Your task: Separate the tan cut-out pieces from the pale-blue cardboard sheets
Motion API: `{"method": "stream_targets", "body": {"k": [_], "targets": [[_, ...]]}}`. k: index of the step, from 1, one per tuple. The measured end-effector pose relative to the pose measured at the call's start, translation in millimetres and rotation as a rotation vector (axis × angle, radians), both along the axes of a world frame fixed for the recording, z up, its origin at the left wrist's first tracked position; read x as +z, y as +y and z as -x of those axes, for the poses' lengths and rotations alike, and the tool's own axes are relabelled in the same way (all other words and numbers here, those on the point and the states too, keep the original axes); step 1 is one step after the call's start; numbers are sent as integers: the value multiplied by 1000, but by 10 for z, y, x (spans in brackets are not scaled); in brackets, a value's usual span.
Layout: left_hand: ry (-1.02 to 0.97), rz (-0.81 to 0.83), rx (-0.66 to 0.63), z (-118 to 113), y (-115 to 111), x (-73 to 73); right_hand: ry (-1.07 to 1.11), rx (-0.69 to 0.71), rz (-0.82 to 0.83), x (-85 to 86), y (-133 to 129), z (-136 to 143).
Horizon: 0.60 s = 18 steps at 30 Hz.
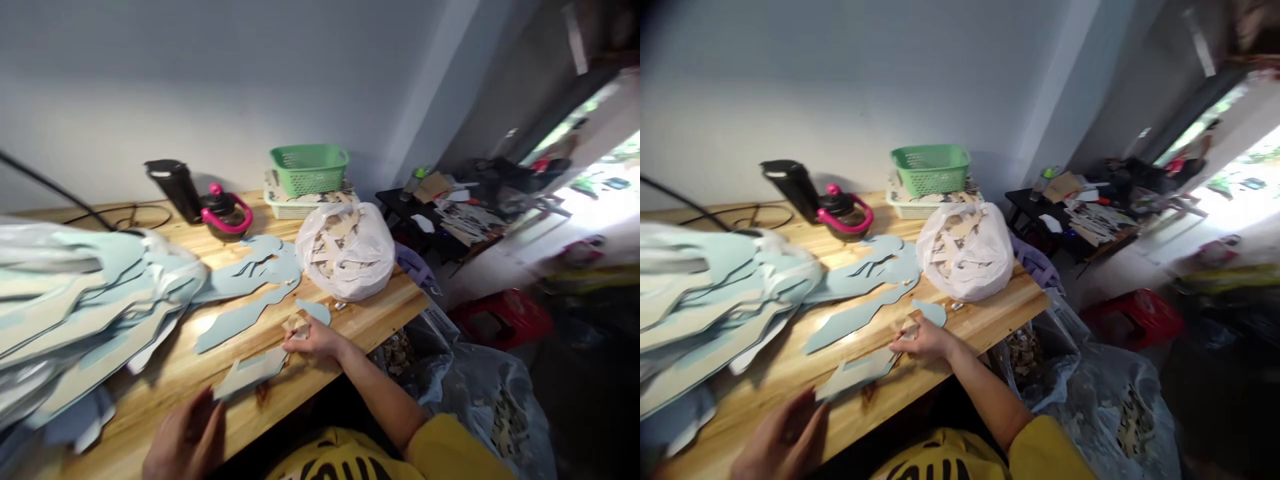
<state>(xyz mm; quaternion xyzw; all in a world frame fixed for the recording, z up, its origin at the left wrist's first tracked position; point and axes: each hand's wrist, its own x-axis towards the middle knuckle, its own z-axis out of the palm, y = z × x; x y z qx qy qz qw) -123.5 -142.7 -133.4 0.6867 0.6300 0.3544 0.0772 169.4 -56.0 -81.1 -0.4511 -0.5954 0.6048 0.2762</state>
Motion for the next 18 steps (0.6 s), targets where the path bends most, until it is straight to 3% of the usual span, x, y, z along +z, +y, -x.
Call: {"method": "stream_targets", "body": {"k": [8, 18], "targets": [[-67, -9, -41, -77, -60, 142, -139, 16, -15, -53, -32, 17], [-138, 22, -30, -84, -92, 146, -139, 46, 12, -88, -41, 58]]}}
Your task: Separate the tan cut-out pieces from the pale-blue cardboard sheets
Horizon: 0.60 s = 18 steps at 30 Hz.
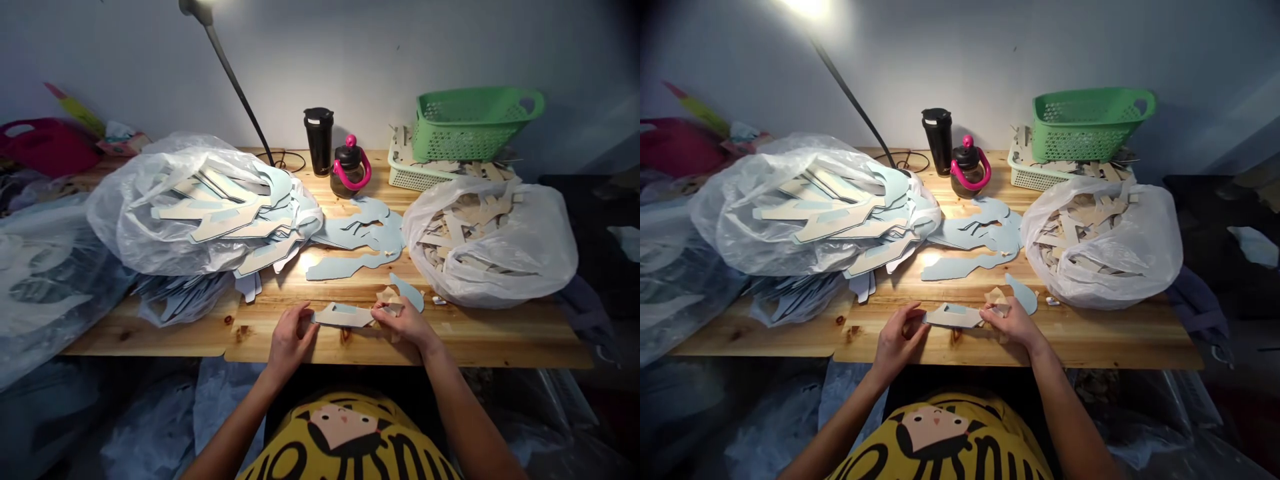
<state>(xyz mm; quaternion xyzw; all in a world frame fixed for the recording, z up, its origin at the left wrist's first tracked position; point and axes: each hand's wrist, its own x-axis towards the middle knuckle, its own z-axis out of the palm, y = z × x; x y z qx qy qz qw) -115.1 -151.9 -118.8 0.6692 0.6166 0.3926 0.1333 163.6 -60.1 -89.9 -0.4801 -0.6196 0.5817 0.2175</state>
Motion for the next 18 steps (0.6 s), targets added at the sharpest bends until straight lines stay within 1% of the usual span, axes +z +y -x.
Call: {"method": "stream_targets", "body": {"k": [8, 14, 18], "targets": [[8, -13, -2, 3, -3, -2, -40, 43, -37, -6, 13, 4], [16, -17, -25, -4, -2, 53, -51, 58, -56, -22, 6, 7], [26, -6, -24, -9, 7, 77, -37, 48, -37, -11, -1, 11]]}}
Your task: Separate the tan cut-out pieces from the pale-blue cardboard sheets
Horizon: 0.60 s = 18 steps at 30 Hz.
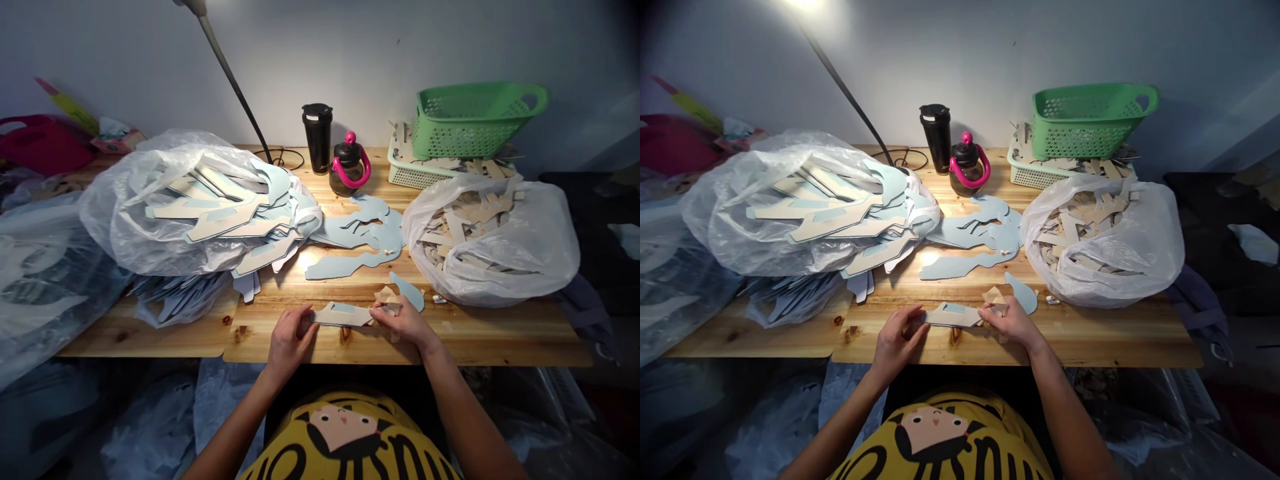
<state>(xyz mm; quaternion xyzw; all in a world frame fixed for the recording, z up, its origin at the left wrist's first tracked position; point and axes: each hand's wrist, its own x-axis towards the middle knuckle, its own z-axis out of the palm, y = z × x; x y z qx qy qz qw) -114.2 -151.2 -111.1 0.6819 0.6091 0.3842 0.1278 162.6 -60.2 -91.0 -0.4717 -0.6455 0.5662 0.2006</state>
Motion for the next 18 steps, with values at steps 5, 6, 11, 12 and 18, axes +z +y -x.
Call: {"method": "stream_targets", "body": {"k": [5, 6, 11, 12, 18], "targets": [[13, 7, 8, -1, -3, 2, 24, -24, 14, 39, -8, 5], [15, 4, 8, 0, -4, 3, 28, -26, 15, 42, -7, 5], [16, -11, 2, -1, -1, 6, 19, -16, 39, 18, -3, 10], [16, -11, 1, -2, 0, 7, 16, -16, 39, 12, -2, 11], [40, -32, -44, -2, 7, 31, 1, 25, 3, -4, 9, 11]]}}
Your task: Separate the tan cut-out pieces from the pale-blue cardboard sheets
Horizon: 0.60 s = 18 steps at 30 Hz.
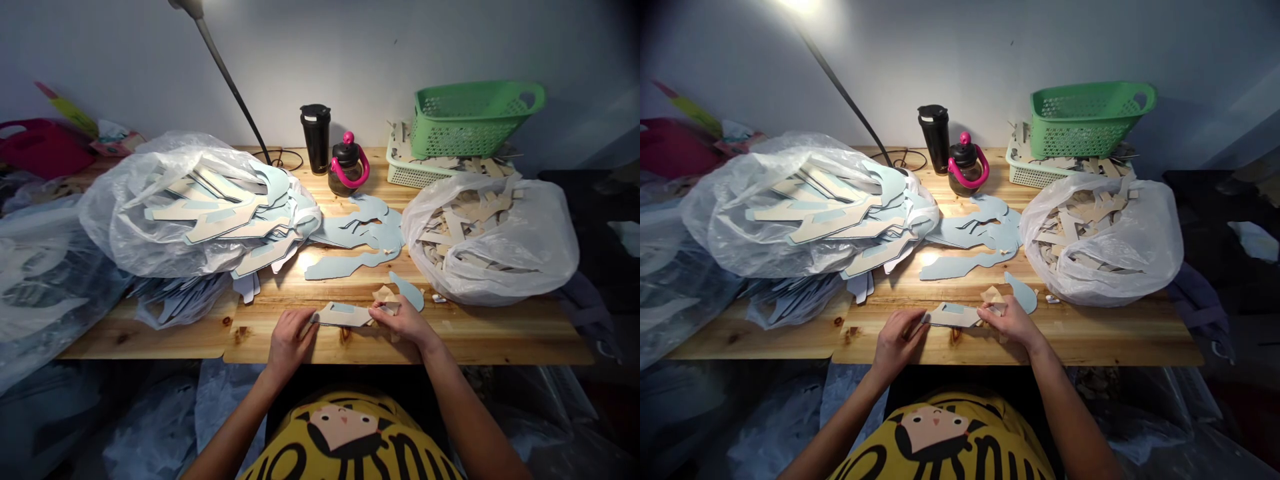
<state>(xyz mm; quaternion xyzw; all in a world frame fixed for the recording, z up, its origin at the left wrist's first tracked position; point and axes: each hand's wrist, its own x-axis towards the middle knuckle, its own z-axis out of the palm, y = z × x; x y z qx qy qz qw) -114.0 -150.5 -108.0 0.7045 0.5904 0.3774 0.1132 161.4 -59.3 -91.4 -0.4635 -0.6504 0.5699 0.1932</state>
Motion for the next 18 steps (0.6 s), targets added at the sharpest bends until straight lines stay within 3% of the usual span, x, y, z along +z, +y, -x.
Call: {"method": "stream_targets", "body": {"k": [6, 11, 18], "targets": [[111, -18, -50, -47, 2, 33, -93, -7, -85, -10, 18, 10], [212, -50, -108, -108, 31, 15, -217, -35, -250, 18, 2, 41], [313, -10, -200, -92, 71, -11, -295, -24, -289, 10, -21, 40]]}}
